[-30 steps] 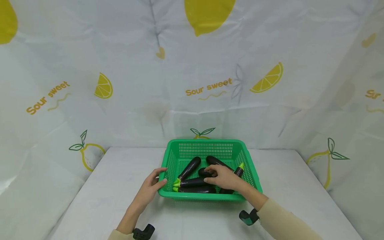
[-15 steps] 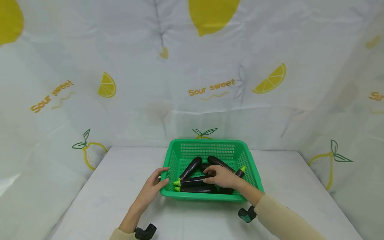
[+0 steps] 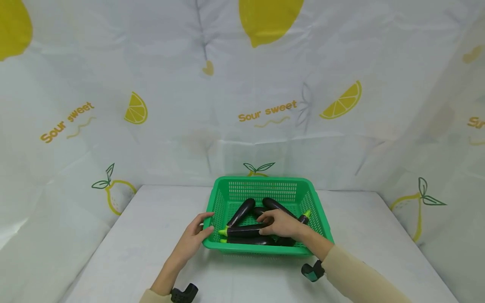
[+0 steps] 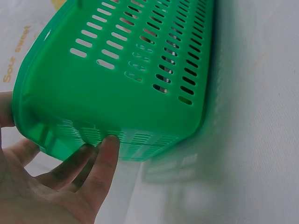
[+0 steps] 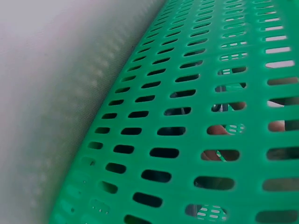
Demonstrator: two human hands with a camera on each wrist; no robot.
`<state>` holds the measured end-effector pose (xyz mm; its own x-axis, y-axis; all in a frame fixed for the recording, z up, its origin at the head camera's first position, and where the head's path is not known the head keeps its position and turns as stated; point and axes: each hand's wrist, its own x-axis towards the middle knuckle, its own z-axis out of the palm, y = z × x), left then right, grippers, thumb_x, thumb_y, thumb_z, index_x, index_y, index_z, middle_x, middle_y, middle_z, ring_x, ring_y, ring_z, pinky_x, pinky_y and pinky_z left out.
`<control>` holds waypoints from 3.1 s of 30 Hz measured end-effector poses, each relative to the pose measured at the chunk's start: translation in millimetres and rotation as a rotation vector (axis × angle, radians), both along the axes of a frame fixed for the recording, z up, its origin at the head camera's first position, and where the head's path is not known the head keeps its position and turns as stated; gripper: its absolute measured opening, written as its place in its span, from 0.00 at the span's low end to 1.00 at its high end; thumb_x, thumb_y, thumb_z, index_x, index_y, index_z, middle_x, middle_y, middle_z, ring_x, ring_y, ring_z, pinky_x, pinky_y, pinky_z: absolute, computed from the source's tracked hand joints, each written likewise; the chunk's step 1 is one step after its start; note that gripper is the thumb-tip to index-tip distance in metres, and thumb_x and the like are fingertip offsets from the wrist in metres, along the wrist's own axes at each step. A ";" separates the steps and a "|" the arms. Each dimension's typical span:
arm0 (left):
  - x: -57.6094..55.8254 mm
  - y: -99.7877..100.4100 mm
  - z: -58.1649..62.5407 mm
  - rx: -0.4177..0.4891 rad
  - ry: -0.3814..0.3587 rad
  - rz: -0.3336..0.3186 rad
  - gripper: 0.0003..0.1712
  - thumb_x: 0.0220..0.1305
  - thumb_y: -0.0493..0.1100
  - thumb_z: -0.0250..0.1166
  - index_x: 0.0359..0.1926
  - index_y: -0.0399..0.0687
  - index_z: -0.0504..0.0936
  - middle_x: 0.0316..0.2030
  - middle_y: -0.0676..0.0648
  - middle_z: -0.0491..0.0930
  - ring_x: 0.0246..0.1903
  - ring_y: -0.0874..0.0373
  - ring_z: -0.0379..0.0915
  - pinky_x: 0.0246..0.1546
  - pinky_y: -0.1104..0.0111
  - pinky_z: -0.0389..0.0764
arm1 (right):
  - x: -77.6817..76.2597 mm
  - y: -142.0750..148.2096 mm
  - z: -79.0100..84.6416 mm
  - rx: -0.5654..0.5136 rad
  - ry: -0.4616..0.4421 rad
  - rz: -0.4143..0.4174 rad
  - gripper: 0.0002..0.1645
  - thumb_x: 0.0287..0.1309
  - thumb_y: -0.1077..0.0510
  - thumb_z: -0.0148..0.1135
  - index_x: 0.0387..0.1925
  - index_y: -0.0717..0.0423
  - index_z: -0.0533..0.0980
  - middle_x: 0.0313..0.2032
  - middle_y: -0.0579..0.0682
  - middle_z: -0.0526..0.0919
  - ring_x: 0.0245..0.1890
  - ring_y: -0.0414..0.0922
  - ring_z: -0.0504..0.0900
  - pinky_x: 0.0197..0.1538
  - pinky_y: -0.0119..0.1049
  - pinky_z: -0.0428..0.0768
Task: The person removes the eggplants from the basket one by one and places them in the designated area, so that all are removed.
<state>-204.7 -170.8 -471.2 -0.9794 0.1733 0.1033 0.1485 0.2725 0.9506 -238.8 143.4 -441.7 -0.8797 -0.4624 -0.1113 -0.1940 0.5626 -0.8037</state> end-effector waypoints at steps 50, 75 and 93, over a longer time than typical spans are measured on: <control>0.5 0.4 -1.1 0.005 -0.002 0.003 0.26 0.74 0.44 0.62 0.70 0.48 0.72 0.69 0.37 0.68 0.64 0.41 0.72 0.56 0.51 0.77 | 29.4 27.3 50.8 -0.242 0.081 -0.125 0.22 0.64 0.55 0.69 0.57 0.58 0.80 0.63 0.57 0.76 0.54 0.52 0.78 0.49 0.43 0.78; -0.2 -1.1 -1.0 -0.017 -0.006 0.019 0.26 0.75 0.46 0.61 0.70 0.50 0.72 0.70 0.38 0.67 0.65 0.40 0.70 0.58 0.47 0.76 | 59.7 86.7 95.5 -0.188 0.217 -0.237 0.24 0.68 0.49 0.66 0.62 0.53 0.77 0.61 0.53 0.78 0.67 0.57 0.72 0.54 0.37 0.78; -0.4 -1.8 -2.0 -0.013 -0.005 0.002 0.26 0.75 0.45 0.61 0.70 0.51 0.72 0.71 0.38 0.66 0.66 0.40 0.68 0.59 0.46 0.75 | 74.0 145.2 100.0 -0.147 0.344 -0.371 0.24 0.71 0.53 0.63 0.65 0.51 0.75 0.52 0.40 0.83 0.56 0.27 0.74 0.50 0.26 0.72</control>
